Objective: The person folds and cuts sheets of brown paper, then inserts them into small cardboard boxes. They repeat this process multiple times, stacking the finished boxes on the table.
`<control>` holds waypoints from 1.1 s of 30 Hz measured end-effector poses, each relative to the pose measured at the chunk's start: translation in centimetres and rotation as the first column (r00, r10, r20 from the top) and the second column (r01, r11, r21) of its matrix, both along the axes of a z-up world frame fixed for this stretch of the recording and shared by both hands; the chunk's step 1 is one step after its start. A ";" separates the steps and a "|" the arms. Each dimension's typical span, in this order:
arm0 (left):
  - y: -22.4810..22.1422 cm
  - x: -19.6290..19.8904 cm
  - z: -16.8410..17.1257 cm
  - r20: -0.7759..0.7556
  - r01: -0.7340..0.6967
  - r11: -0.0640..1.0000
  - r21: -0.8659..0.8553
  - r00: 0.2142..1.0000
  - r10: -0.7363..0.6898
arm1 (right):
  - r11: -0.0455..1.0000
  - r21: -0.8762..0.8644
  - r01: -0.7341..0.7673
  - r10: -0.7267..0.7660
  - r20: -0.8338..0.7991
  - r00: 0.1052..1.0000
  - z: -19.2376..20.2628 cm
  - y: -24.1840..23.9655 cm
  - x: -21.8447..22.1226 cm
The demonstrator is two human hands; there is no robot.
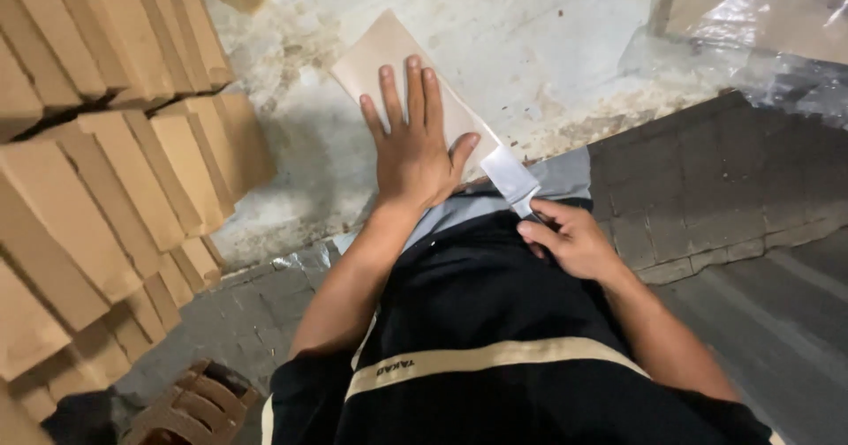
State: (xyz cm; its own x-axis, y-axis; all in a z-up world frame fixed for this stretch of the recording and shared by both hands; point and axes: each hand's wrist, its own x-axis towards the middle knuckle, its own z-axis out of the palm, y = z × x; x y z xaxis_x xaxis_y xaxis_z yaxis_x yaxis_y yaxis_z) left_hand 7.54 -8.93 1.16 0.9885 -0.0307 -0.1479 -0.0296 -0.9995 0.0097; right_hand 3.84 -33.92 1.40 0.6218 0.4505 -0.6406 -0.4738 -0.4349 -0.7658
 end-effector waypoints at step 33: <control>1.9 -4.8 -2.1 0.454 0.481 0.800 -0.359 0.839 -0.300 | 0.986 -0.115 0.119 -0.089 0.234 0.968 1.3 -7.6 -5.7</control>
